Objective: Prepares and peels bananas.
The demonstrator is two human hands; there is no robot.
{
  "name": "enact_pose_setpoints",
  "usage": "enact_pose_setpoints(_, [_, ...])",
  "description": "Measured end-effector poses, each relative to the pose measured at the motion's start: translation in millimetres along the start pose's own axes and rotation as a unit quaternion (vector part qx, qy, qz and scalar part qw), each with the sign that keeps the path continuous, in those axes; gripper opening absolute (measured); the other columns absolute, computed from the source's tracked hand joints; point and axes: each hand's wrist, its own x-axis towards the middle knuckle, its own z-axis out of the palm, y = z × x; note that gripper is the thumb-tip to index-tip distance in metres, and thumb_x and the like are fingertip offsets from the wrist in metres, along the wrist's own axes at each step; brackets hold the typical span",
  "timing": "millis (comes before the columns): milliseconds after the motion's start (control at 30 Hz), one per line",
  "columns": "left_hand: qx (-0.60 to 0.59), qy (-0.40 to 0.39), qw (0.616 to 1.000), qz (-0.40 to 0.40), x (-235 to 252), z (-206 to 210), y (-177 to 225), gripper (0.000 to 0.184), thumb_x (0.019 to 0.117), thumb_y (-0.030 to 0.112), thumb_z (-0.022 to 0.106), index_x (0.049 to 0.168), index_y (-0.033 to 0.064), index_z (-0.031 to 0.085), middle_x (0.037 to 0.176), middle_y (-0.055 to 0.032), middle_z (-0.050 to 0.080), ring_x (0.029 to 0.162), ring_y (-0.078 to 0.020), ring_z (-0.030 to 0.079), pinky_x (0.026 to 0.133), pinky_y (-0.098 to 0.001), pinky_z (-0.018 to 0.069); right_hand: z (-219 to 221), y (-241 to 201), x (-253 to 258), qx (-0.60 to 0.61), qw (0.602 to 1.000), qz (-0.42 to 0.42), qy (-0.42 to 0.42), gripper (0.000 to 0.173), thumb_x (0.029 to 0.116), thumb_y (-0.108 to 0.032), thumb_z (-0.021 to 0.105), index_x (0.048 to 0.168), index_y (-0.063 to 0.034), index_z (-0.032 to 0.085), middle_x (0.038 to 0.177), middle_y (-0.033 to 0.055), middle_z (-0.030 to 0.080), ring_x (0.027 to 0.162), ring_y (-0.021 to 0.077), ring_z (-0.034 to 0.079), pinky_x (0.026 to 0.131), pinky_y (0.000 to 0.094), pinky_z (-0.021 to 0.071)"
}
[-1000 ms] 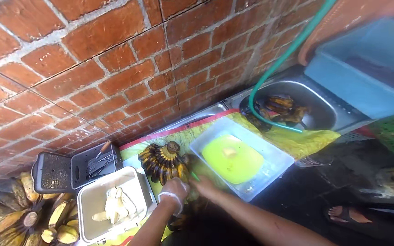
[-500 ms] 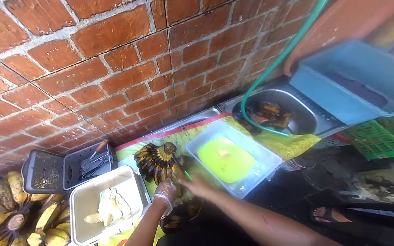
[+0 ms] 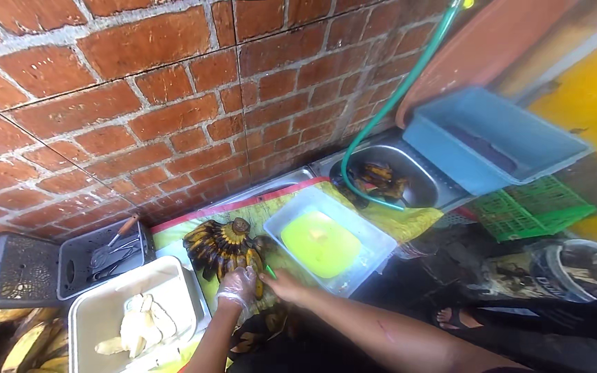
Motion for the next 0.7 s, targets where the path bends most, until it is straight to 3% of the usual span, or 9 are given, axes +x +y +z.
enact_pose_setpoints(133, [-0.062, 0.008, 0.997, -0.036, 10.9, -1.0, 1.8, 0.056, 0.1099, 0.048, 0.032, 0.123, 0.006, 0.068, 0.119, -0.0184, 0.071, 0.115, -0.0336, 0.068, 0.099, -0.0546, 0.0527, -3.0, -2.7, 4.3, 0.01, 1.0, -0.004, -0.001, 0.052, 0.1045, -0.055, 0.052, 0.112, -0.0053, 0.064, 0.085, 0.0076, 0.059, 0.064, 0.0153, 0.058, 0.063, 0.0341, 0.0533])
enact_pose_setpoints(267, [-0.195, 0.028, 0.977, -0.08, 11.4, 17.6, -5.0, 0.049, 0.1076, 0.045, 0.046, 0.12, 0.0028, 0.067, 0.112, -0.0187, 0.071, 0.105, -0.0317, 0.07, 0.095, -0.0519, 0.055, -7.0, -2.9, 3.5, 0.014, 1.0, -0.003, 0.0, 0.053, 0.1044, -0.054, 0.052, 0.117, -0.0045, 0.064, 0.088, 0.0084, 0.06, 0.065, 0.0153, 0.058, 0.064, 0.0344, 0.0535])
enact_pose_setpoints(367, [-0.307, -0.005, 0.947, -0.091, 2.2, 45.9, -6.2, 0.041, 0.1071, 0.036, 0.051, 0.122, 0.0002, 0.064, 0.11, -0.018, 0.07, 0.1, -0.0282, 0.07, 0.091, -0.0469, 0.0571, -9.8, 2.5, 2.7, -0.003, 1.0, -0.013, 0.021, 0.054, 0.0996, -0.057, 0.059, 0.113, -0.0058, 0.068, 0.085, 0.008, 0.062, 0.063, 0.0157, 0.058, 0.063, 0.0361, 0.0531])
enact_pose_setpoints(433, [-0.402, -0.027, 0.911, -0.091, -2.9, 66.2, -4.7, 0.04, 0.1092, 0.032, 0.048, 0.122, -0.0029, 0.062, 0.104, -0.0185, 0.07, 0.088, -0.0259, 0.071, 0.082, -0.0431, 0.0605, -10.7, -0.5, 0.4, -0.058, 0.997, -0.02, 0.037, 0.063, 0.0938, -0.066, 0.062, 0.107, -0.0047, 0.07, 0.086, 0.0103, 0.065, 0.069, 0.0204, 0.063, 0.069, 0.0426, 0.0561])
enact_pose_setpoints(500, [-0.451, -0.036, 0.888, -0.089, -7.0, 75.8, -2.0, 0.039, 0.1095, 0.031, 0.048, 0.12, -0.0037, 0.061, 0.098, -0.0172, 0.069, 0.081, -0.0237, 0.071, 0.076, -0.0405, 0.0616, -11.2, -5.8, -1.6, -0.117, 0.992, -0.025, 0.045, 0.067, 0.0906, -0.067, 0.066, 0.104, -0.0017, 0.069, 0.095, 0.0151, 0.068, 0.086, 0.0278, 0.068, 0.081, 0.0511, 0.0565])
enact_pose_setpoints(533, [-0.447, -0.038, 0.889, -0.087, -7.2, 77.7, -1.0, 0.037, 0.1089, 0.031, 0.049, 0.119, -0.0025, 0.061, 0.097, -0.0161, 0.069, 0.08, -0.0229, 0.07, 0.075, -0.04, 0.0611, -11.4, -8.4, -2.9, -0.139, 0.989, -0.027, 0.047, 0.066, 0.0899, -0.065, 0.067, 0.103, -0.0008, 0.069, 0.097, 0.0165, 0.069, 0.092, 0.03, 0.069, 0.085, 0.0537, 0.0558])
enact_pose_setpoints(600, [-0.388, -0.038, 0.918, -0.08, -6.2, 76.4, 1.0, 0.034, 0.1069, 0.031, 0.053, 0.123, 0.0022, 0.063, 0.1, -0.0137, 0.072, 0.085, -0.0222, 0.072, 0.078, -0.0407, 0.0618, -10.9, -13.0, -4.9, -0.177, 0.983, -0.026, 0.049, 0.062, 0.0887, -0.063, 0.068, 0.096, -0.0022, 0.068, 0.094, 0.0149, 0.069, 0.09, 0.0298, 0.069, 0.082, 0.0543, 0.0554])
enact_pose_setpoints(700, [-0.24, -0.034, 0.966, -0.094, -14.6, 62.3, 9.9, 0.04, 0.0992, 0.033, 0.061, 0.131, 0.0086, 0.062, 0.114, -0.0139, 0.072, 0.105, -0.0275, 0.07, 0.094, -0.0497, 0.0563, -8.4, -18.5, -6.5, -0.214, 0.976, -0.012, 0.042, 0.059, 0.0843, -0.062, 0.071, 0.092, -0.0031, 0.068, 0.092, 0.0142, 0.068, 0.089, 0.0298, 0.069, 0.08, 0.0549, 0.0559])
